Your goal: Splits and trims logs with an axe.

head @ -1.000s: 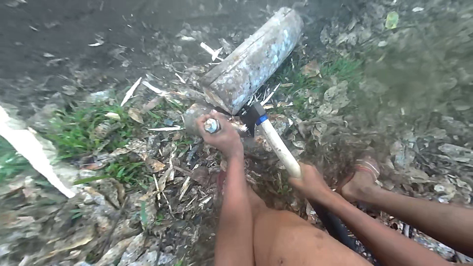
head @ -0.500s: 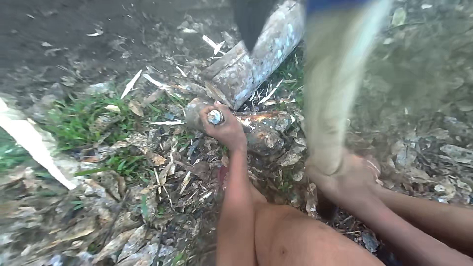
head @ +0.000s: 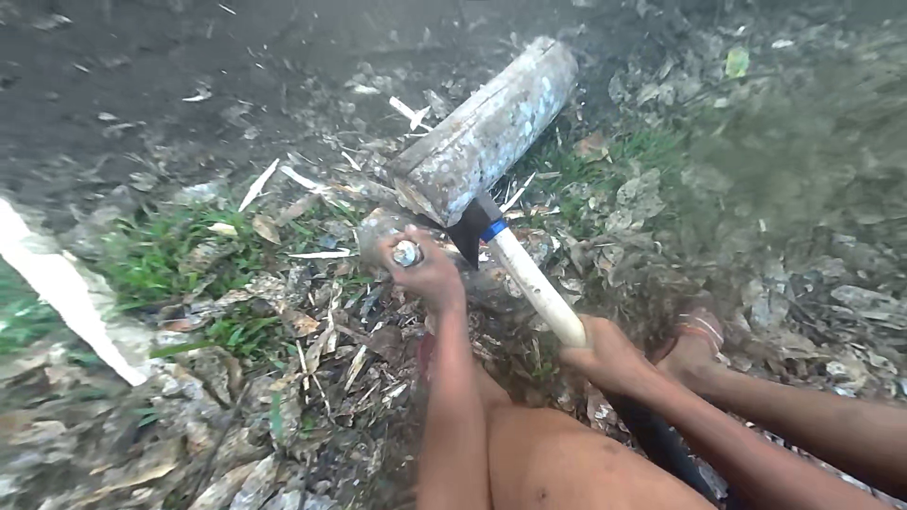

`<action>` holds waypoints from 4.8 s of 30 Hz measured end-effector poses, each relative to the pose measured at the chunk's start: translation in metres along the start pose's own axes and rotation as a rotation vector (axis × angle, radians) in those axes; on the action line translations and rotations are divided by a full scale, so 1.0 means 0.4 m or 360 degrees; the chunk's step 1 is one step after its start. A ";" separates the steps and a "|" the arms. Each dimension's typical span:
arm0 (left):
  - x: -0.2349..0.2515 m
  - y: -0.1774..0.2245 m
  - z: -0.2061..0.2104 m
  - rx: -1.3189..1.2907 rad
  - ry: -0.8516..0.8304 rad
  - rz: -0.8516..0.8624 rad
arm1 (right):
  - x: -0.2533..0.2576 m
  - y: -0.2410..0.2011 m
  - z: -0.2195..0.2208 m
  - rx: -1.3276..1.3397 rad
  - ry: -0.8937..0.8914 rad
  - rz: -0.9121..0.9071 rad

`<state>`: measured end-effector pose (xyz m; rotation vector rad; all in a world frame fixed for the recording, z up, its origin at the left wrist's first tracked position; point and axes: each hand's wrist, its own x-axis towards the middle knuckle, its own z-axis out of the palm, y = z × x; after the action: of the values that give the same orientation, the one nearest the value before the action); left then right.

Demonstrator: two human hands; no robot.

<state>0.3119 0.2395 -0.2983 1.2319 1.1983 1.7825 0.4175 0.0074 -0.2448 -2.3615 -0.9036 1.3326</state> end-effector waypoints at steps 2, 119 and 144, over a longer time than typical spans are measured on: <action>-0.003 0.010 0.019 0.0038 -0.0018 0.0004 | -0.037 -0.025 -0.027 0.0061 0.0104 -0.0054; 0.014 -0.017 -0.065 -0.0081 0.0164 -0.0176 | -0.131 -0.198 -0.049 -0.0023 0.0879 -0.0943; 0.007 -0.086 -0.166 -0.0121 0.0330 -0.0288 | 0.116 0.118 0.080 0.0332 -0.0210 0.0086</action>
<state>0.2490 0.2336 -0.3384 0.8825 1.2995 1.8343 0.4261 -0.0007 -0.3171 -2.1754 -0.7011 1.5384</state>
